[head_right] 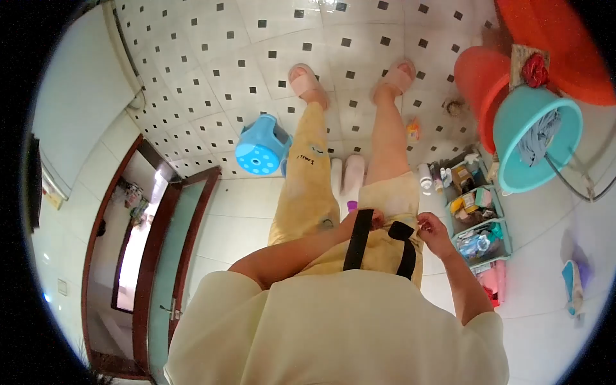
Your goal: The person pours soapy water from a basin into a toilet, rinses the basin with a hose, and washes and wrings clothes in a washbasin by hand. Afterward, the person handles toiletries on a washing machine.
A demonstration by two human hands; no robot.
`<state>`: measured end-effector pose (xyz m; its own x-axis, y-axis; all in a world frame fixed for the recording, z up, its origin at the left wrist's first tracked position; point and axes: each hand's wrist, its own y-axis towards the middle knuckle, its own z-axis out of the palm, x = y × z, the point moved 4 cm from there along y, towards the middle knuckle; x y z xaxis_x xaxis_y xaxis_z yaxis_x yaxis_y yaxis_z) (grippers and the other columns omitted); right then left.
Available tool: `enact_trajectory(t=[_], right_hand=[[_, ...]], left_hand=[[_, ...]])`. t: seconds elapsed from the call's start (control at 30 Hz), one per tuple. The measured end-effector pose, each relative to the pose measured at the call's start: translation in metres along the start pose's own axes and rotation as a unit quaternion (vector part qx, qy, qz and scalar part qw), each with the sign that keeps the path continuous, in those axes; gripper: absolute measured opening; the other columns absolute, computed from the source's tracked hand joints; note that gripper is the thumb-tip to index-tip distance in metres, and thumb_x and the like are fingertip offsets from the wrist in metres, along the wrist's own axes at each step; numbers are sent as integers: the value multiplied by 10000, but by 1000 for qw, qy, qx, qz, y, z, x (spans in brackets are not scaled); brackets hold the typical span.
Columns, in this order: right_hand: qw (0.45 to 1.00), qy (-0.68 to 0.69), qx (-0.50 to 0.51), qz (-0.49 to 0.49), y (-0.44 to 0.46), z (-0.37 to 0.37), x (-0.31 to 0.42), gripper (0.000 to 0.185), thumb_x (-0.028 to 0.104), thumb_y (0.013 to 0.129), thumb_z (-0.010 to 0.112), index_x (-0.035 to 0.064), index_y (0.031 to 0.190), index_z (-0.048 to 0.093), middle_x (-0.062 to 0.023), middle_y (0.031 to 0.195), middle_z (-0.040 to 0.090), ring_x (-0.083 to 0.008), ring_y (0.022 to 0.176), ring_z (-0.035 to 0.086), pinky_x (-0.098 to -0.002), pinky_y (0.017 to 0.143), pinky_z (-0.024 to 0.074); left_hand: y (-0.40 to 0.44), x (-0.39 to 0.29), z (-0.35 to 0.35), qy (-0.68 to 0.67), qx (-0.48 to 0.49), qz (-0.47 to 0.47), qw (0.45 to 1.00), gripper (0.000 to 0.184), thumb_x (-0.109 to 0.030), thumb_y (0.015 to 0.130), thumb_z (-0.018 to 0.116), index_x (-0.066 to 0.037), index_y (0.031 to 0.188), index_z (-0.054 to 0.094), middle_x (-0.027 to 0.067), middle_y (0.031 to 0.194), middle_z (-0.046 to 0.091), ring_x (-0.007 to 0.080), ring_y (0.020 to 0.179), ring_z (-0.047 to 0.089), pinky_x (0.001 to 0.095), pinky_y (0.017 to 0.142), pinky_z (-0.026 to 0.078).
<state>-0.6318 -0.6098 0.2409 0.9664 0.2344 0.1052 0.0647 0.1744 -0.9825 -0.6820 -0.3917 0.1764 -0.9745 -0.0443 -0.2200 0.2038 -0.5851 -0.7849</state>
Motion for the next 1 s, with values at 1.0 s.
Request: enact_trajectory(t=[1.0], right_hand=[[863, -227, 428, -145, 105, 286, 84, 101, 122, 808, 529, 49, 875, 542, -86, 909, 546, -216, 879, 523, -324, 737, 428]], left_hand=[[-99, 10, -232, 52, -367, 46, 928, 594, -200, 778, 592, -17, 1284, 338, 189, 1288, 376, 305, 1173, 394, 352, 974, 322]])
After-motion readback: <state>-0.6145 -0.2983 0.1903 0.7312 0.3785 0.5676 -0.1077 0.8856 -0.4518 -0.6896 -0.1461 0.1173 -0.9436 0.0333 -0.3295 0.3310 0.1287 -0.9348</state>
